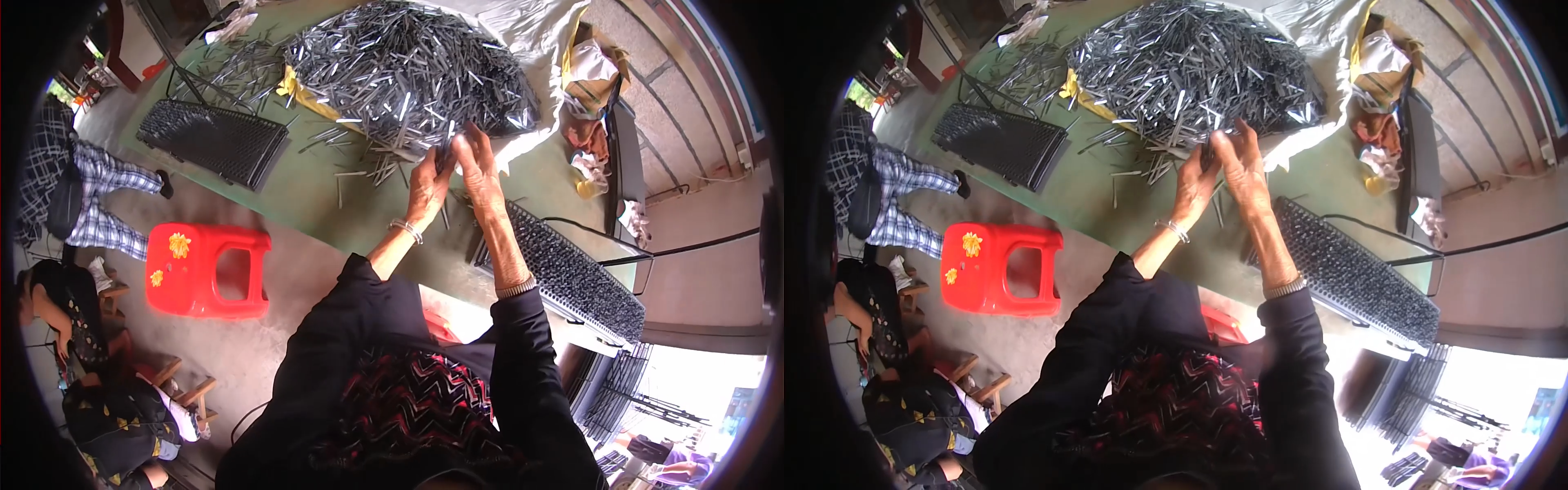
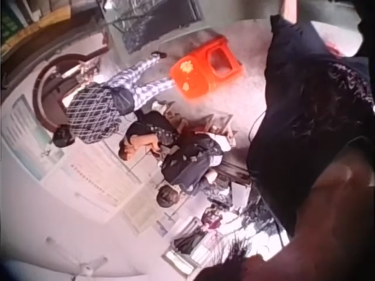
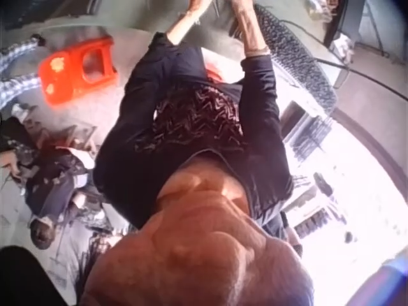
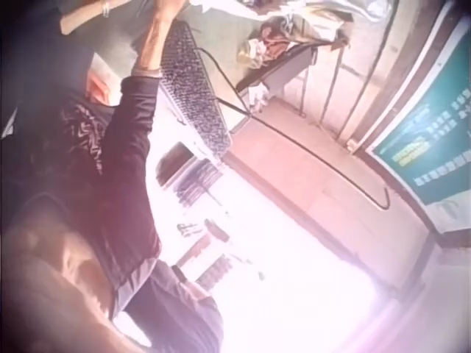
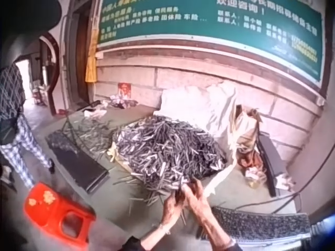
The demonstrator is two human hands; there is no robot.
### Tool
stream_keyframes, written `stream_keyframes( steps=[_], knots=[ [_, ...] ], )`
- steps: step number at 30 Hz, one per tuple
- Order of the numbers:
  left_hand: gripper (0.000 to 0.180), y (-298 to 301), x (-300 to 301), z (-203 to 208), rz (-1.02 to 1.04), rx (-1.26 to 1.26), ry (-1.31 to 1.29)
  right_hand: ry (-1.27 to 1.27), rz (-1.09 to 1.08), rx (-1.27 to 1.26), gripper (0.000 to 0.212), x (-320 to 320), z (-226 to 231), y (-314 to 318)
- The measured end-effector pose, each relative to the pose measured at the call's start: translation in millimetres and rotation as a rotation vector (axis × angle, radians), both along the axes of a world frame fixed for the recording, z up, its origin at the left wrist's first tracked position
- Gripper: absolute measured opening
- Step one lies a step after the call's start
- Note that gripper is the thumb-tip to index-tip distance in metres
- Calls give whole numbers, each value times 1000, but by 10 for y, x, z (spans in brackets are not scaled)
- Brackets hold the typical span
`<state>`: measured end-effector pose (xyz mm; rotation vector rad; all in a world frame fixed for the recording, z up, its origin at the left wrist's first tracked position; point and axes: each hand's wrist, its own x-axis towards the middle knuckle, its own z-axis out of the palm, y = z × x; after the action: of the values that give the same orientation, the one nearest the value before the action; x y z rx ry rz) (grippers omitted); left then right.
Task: Assembling metal components by inserting small rods into a perforated base plate.
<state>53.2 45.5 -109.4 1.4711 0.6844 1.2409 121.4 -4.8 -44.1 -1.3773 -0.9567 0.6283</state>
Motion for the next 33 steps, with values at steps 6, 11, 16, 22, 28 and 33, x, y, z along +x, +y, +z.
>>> stream_keyframes(
  steps=[6,11,16,22,28,33],
  knots=[
    [43,-278,-186,-354,51,-44,140,102,26,32,17,-309,-446,33],
    [40,-372,-268,-567,91,-98,8,-28,-5,-69,29,-513,-525,-65],
    [41,-393,-86,-898,61,-281,-220,-229,10,-159,40,-561,-546,-122],
    [31,-596,-231,-664,92,-134,-111,-402,-40,-197,42,-461,-620,-221],
    [20,-408,-264,-516,86,-193,39,-69,-58,-141,58,-350,-306,-145],
    [30,-346,-356,-254,-93,-539,-258,-265,-160,-181,38,-57,-471,-135]
  ],
)
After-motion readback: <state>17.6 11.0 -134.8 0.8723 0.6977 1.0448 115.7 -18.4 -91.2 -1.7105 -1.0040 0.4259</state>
